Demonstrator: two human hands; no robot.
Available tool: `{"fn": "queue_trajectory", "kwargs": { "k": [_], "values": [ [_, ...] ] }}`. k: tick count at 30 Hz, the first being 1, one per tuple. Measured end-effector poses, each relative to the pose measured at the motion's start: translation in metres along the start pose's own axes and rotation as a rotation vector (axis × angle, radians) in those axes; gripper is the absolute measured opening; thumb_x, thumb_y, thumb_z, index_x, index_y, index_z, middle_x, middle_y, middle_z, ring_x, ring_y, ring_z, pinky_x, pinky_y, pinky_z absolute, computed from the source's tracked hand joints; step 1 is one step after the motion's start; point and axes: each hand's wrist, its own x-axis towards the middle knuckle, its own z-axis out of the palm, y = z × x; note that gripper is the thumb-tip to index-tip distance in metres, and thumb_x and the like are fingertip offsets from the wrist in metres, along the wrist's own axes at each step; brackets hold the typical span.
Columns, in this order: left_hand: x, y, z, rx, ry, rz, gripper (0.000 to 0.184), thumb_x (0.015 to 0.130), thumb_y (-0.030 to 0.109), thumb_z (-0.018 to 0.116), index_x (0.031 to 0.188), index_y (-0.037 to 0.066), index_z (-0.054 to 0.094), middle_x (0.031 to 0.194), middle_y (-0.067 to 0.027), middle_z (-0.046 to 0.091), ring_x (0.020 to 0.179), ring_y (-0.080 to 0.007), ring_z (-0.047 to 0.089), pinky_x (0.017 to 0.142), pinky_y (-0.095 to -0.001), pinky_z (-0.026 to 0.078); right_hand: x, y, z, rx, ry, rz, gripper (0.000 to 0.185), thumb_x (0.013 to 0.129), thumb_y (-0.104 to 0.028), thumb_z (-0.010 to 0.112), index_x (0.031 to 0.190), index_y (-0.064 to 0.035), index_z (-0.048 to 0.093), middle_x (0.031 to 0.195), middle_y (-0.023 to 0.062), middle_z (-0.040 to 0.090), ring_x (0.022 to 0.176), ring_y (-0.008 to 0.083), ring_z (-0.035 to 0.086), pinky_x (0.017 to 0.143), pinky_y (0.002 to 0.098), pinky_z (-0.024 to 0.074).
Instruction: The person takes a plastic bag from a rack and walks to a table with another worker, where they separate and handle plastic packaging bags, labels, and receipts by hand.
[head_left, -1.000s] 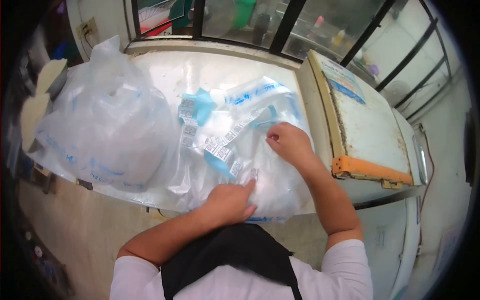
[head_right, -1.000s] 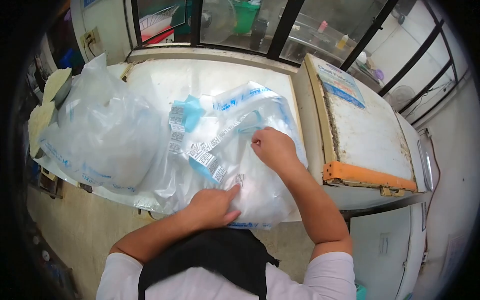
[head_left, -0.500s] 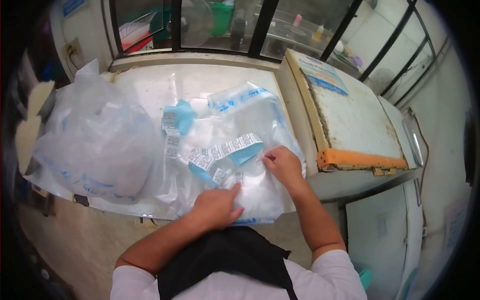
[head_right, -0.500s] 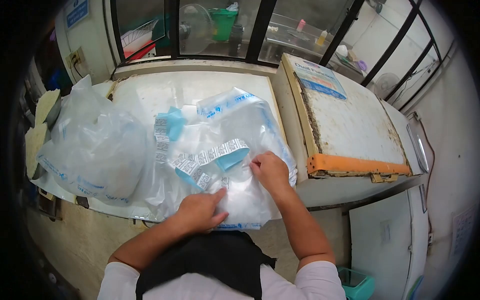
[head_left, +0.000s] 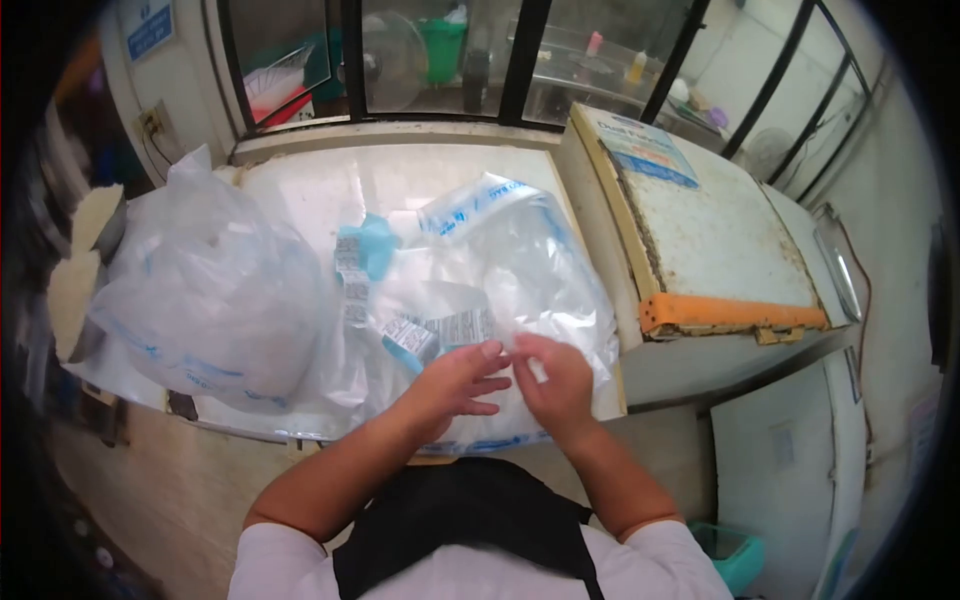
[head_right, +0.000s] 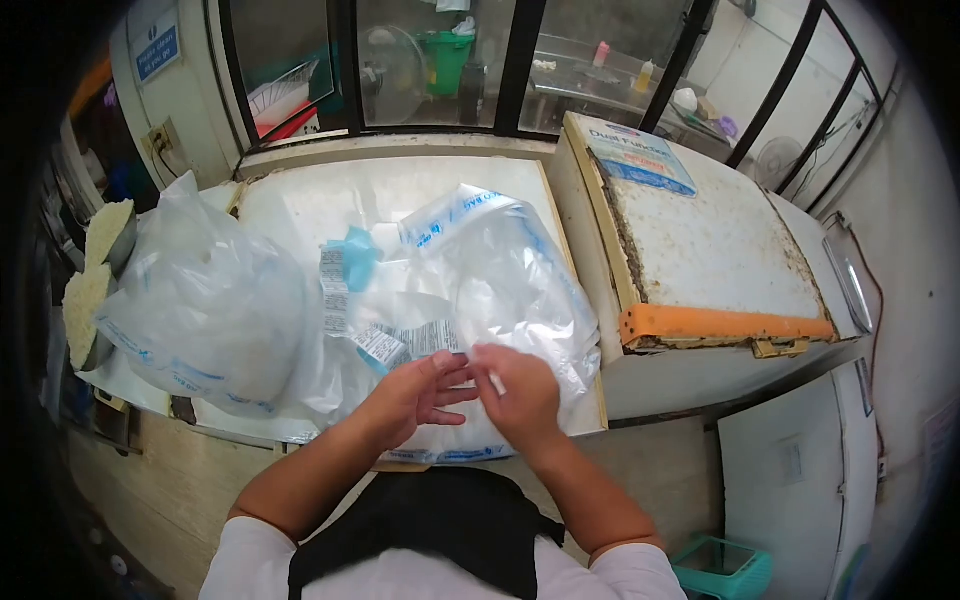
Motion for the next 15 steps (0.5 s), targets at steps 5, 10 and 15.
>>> {"fn": "queue_trajectory", "kwargs": {
  "k": [5, 10, 15],
  "values": [
    [0.012, -0.016, -0.004, -0.269, -0.017, 0.008, 0.050, 0.099, 0.048, 0.049, 0.126, 0.006, 0.052, 0.132, -0.0116, 0.057, 0.122, -0.0238, 0.055, 0.104, -0.0407, 0.042, -0.014, -0.001, 0.009, 0.051, -0.049, -0.210, 0.024, 0.076, 0.002, 0.072, 0.096, -0.0089, 0.067, 0.095, 0.0083, 0.072, 0.084, 0.0273, 0.069, 0.073, 0.0366, 0.0518],
    [0.003, -0.007, -0.007, -0.623, 0.026, 0.016, 0.049, 0.099, 0.041, 0.051, 0.130, 0.003, 0.050, 0.130, -0.0115, 0.057, 0.120, -0.0254, 0.056, 0.102, -0.0391, 0.042, -0.014, -0.011, 0.006, 0.026, -0.001, -0.083, 0.021, 0.077, 0.000, 0.070, 0.095, -0.0096, 0.067, 0.091, 0.0064, 0.071, 0.084, 0.0262, 0.068, 0.073, 0.0371, 0.0511],
    [-0.016, 0.010, 0.009, -0.486, 0.178, -0.082, 0.038, 0.099, 0.022, 0.051, 0.128, -0.002, 0.050, 0.129, -0.0126, 0.057, 0.118, -0.0277, 0.056, 0.095, -0.0420, 0.048, -0.022, -0.020, 0.004, 0.106, -0.148, -0.189, 0.025, 0.074, -0.001, 0.069, 0.097, -0.0090, 0.068, 0.092, 0.0058, 0.070, 0.085, 0.0251, 0.068, 0.073, 0.0369, 0.0507]
  ]
}}
